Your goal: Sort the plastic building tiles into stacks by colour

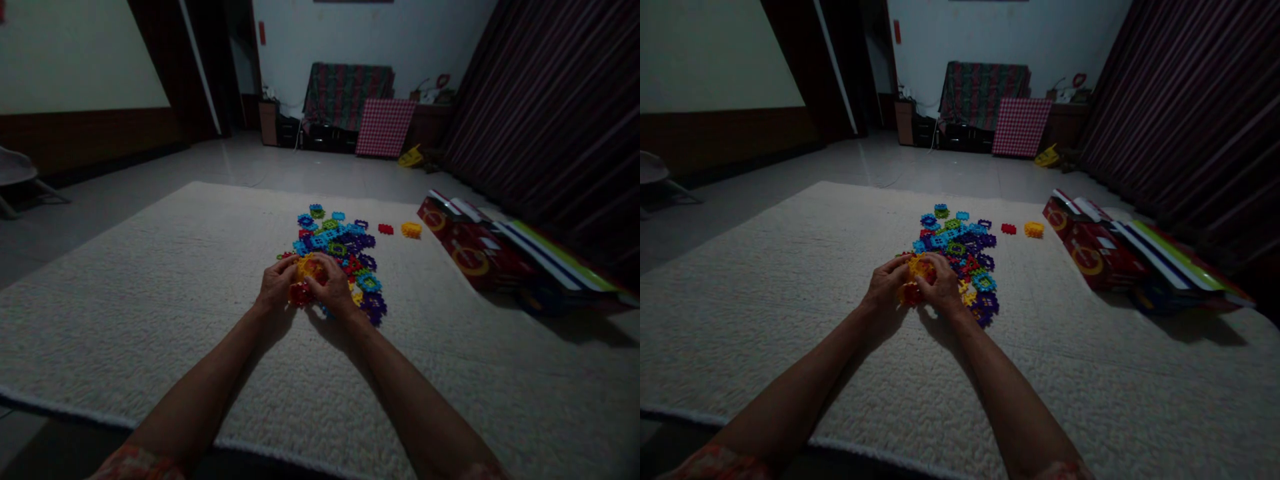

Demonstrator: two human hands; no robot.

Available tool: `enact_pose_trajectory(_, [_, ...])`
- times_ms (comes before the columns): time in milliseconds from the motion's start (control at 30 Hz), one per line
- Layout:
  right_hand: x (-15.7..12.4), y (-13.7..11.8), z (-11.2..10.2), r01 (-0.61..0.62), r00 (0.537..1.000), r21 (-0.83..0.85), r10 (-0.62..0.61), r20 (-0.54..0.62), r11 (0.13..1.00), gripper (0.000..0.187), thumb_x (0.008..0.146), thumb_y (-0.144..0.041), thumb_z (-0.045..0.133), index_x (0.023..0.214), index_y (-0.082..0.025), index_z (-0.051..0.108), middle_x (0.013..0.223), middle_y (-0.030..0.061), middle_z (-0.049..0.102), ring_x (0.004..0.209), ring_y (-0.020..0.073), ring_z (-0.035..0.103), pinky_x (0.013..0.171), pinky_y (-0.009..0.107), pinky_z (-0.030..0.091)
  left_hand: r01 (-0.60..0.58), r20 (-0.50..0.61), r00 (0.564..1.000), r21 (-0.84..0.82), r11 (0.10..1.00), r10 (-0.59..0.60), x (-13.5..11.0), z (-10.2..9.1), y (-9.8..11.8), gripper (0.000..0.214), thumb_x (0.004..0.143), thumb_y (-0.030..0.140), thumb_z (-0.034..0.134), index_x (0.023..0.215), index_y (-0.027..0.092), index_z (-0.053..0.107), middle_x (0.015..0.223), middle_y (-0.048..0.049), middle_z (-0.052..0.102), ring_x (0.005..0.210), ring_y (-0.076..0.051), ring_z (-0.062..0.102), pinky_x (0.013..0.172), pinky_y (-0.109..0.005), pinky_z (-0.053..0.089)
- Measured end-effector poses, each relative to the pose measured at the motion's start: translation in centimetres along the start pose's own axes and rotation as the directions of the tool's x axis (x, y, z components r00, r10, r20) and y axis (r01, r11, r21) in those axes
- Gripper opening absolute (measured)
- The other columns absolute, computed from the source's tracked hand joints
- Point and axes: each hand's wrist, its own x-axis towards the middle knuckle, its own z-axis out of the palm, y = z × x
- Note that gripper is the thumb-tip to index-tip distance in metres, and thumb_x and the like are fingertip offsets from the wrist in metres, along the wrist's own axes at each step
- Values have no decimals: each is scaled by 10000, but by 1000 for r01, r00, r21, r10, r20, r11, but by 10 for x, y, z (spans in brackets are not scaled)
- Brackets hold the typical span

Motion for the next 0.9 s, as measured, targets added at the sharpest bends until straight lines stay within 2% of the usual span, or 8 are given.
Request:
enact_pose_trajectory(200, [0, 6, 1, -252, 965, 62, 256, -51, 966, 276, 741, -328, 698, 982, -228, 607, 1062, 61, 648, 932, 203, 647, 855, 364, 564, 76, 46, 996, -105, 992, -71, 5, 15, 7, 466, 621, 376, 787, 1015, 134, 727, 949, -79, 746, 799, -180, 673, 730, -289, 540])
enact_pose_trajectory(300, [5, 12, -7, -281, 954, 29, 282, -98, 959, 288, 723, -329, 697, 973, -218, 609, 1029, 64, 652, 932, 213, 640, 868, 379, 557, 99, 130, 987, -64, 993, -90, 16, 31, 10, 426, 656, 427, 757, 973, 143, 740, 937, -72, 754, 834, -191, 681, 748, -288, 539])
enact_pose_trajectory(400, [15, 16, -20, -269, 956, -18, 264, -126, 963, 280, 711, -304, 683, 967, -206, 629, 1033, 77, 661, 969, 226, 639, 882, 384, 553, 51, 188, 981, 0, 999, -50, 29, 46, 12, 407, 681, 448, 751, 969, 160, 750, 925, -62, 756, 830, -194, 683, 733, -285, 536])
enact_pose_trajectory(567, [35, 21, -42, -335, 942, 174, 333, 42, 926, 242, 777, -306, 550, 970, -209, 660, 805, 1, 674, 693, 162, 637, 650, 308, 574, -50, 254, 966, -6, 999, 50, 41, 60, 15, 420, 669, 425, 792, 994, 160, 755, 927, -59, 753, 792, -176, 668, 716, -274, 526])
enact_pose_trajectory(667, [47, 33, -60, -395, 914, 271, 406, 17, 878, 234, 716, -308, 576, 908, -198, 648, 776, -15, 668, 630, 139, 618, 586, 277, 556, -51, 282, 959, 45, 998, 37, 45, 57, 16, 445, 686, 388, 762, 1074, 170, 738, 914, -48, 745, 758, -162, 656, 681, -262, 510])
enact_pose_trajectory(767, [55, 58, -85, -455, 847, 298, 511, -146, 839, 252, 668, -321, 602, 883, -192, 626, 761, -19, 653, 572, 117, 587, 532, 255, 536, -96, 301, 953, 297, 950, 3, 52, 39, 20, 305, 691, 329, 716, 954, 183, 766, 738, -20, 705, 632, -148, 606, 571, -237, 443])
enact_pose_trajectory(833, [56, 80, -101, -496, 772, 287, 567, -286, 820, 239, 639, -290, 608, 856, -190, 610, 776, -13, 647, 590, 113, 594, 522, 234, 528, -141, 363, 930, 509, 849, -63, 56, 22, 26, 138, 658, 281, 702, 749, 198, 767, 578, 3, 633, 515, -131, 529, 496, -226, 369])
enact_pose_trajectory(900, [52, 100, -113, -548, 703, 274, 612, -361, 791, 256, 635, -287, 598, 872, -188, 604, 775, -8, 641, 577, 110, 591, 495, 222, 512, -189, 422, 897, 634, 750, -131, 58, 8, 34, 23, 602, 233, 710, 597, 217, 726, 484, 19, 569, 456, -118, 468, 459, -219, 313])
